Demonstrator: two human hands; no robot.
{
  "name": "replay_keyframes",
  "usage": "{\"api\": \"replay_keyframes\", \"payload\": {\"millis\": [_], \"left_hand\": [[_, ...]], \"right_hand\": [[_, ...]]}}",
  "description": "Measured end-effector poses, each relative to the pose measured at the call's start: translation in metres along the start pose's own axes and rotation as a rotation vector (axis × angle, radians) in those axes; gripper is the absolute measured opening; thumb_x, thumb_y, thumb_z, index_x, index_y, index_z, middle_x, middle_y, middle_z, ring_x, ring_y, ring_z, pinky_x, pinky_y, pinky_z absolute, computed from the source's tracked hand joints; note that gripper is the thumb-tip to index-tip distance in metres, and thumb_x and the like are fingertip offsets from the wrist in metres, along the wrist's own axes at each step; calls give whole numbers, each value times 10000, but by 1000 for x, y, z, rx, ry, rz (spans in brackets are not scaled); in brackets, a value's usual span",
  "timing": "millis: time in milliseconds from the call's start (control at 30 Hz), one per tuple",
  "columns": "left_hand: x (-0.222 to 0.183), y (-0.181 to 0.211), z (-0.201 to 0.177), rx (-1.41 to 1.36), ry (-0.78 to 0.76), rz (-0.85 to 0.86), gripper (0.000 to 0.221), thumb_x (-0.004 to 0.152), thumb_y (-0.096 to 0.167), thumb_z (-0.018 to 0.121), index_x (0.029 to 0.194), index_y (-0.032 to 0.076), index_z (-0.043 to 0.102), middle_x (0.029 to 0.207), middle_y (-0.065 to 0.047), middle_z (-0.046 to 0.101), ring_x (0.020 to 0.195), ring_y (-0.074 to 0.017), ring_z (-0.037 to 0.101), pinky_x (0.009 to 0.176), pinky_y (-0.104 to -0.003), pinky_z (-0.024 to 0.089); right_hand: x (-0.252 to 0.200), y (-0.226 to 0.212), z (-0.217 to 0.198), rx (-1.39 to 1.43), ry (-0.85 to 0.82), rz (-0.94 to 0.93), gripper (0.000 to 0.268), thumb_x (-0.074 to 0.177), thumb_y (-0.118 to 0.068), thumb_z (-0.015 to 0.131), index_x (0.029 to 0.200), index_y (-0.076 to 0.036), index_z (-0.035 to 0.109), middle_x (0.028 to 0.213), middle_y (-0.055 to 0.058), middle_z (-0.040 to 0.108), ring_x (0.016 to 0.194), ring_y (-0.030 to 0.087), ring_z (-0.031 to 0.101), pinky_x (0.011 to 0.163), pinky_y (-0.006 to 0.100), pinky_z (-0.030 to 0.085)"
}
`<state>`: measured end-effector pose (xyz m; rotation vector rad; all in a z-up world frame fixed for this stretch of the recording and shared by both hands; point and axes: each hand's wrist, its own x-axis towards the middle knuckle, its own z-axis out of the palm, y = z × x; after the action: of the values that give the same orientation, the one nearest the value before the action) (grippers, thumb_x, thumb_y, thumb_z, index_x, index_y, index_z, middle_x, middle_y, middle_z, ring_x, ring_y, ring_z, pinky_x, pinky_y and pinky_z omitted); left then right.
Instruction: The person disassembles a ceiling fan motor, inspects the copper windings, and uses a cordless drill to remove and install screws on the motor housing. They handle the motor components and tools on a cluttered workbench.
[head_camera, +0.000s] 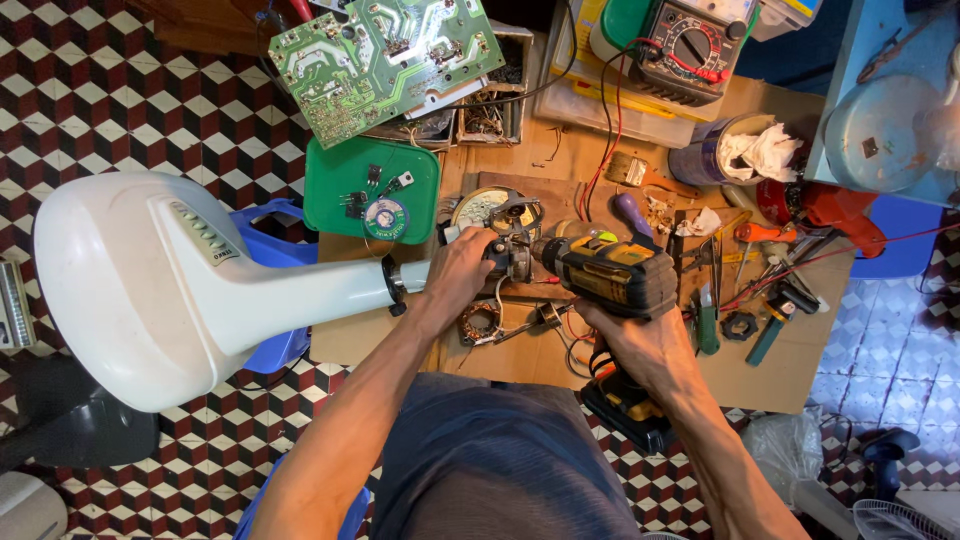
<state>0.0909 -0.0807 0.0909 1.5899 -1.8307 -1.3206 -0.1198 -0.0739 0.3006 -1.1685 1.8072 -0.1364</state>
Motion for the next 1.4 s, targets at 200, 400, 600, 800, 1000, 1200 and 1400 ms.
{"api": "replay_keyframes", "payload": {"millis": [200,400,600,800,1000,1200,1400], "left_hand": [[18,-13,5,-40,-199,-120,511,864,46,728,1353,70,580,1363,-196,597,1202,-374,617,1029,-457,477],[3,-16,7,-55,-173,-19,474,848,11,737,1279,101,565,1205,-153,639,1091,-332,672,941,-435,556],[-2,-18,8,-72,-165,34,532,851,-17,726,1340,103,555,1195,-174,618,1086,-359,650,934,-440,546],[3,-21,8,-54,-168,59,570,830,2,753,1361,82,561,1246,-191,615,1117,-374,637,950,-441,534],[1,-23,10,-58,-177,71,588,842,-7,736,1392,83,549,1274,-202,624,1135,-376,642,974,-437,539],[5,-27,21,-68,-258,-38,606,886,15,680,1456,124,506,1454,-212,530,1284,-382,566,1060,-454,499],[7,-32,24,-47,-253,-27,608,891,9,676,1464,124,506,1457,-228,526,1305,-394,555,1098,-456,483]], "right_hand": [[-3,3,-1,7,-4,40,387,858,-351,720,1106,-55,737,763,59,709,660,162,652,600,347,545],[-6,8,-1,34,-10,-56,381,844,-337,715,1089,-47,733,780,48,714,678,163,651,616,354,541],[-13,10,4,-86,-12,86,412,842,-385,709,1114,-77,739,717,79,697,652,188,658,620,377,529],[-16,15,12,-113,-8,97,441,835,-427,710,1145,-115,739,710,67,704,655,168,668,633,378,533],[-17,20,17,-88,-4,111,454,839,-420,714,1158,-97,727,714,87,711,657,184,672,637,379,533],[-16,20,18,-116,-13,126,461,854,-419,695,1192,-107,724,738,85,716,661,185,673,638,395,545],[-15,17,18,-133,-23,79,463,852,-398,687,1209,-104,716,793,103,732,685,191,678,655,392,552]]}}
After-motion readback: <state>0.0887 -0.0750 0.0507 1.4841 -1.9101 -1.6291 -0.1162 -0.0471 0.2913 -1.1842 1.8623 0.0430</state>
